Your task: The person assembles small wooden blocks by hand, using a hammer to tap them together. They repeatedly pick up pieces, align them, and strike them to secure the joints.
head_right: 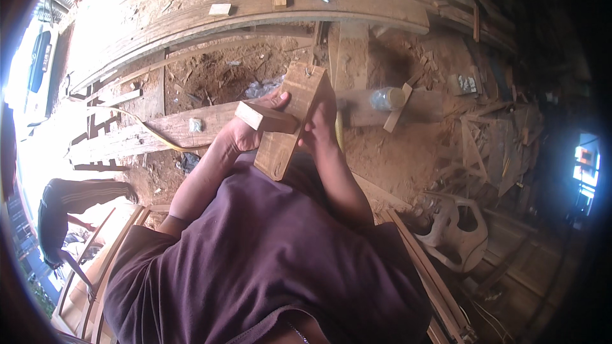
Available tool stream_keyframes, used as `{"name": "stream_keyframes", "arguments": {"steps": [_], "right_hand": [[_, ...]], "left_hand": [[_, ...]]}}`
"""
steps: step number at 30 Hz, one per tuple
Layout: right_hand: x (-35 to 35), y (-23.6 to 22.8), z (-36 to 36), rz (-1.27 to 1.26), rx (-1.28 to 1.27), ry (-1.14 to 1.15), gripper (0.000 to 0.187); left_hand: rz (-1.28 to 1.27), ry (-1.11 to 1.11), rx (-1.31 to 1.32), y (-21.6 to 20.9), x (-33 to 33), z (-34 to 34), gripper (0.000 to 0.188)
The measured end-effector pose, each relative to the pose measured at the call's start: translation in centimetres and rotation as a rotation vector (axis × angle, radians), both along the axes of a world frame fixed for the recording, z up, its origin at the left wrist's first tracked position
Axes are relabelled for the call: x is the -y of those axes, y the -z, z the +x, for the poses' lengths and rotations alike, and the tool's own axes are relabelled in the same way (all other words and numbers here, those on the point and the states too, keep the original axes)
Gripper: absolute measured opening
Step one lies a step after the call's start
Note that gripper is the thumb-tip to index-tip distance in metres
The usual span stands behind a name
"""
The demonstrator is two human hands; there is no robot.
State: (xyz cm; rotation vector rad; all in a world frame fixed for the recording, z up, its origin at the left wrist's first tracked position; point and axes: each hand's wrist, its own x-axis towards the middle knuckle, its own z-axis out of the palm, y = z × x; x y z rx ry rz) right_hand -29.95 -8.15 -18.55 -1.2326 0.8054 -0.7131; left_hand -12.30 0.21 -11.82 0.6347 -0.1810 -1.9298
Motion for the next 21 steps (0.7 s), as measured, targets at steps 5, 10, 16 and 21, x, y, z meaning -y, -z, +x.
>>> {"name": "stream_keyframes", "arguments": {"steps": [5,10,16,21], "right_hand": [[-0.6,-1.3,1.1,0.083,0.411,0.099,0.038],[-1.2,-2.4,0.6,-0.324,-0.059,-0.022,0.042],[0.3,-3.1,1.3,0.558,0.392,-0.015,0.064],[0.6,-3.0,1.9,0.405,0.154,0.030,0.070]], "left_hand": [[-0.014,-0.004,-0.091,0.6,-0.3,0.1,0.053],[0.005,-0.056,0.014,1.0,-0.3,-0.1,0.052],[-0.098,0.031,-0.087,-0.3,-0.6,1.2,0.049],[0.036,-0.067,0.101,-0.8,0.3,0.6,0.048]]}}
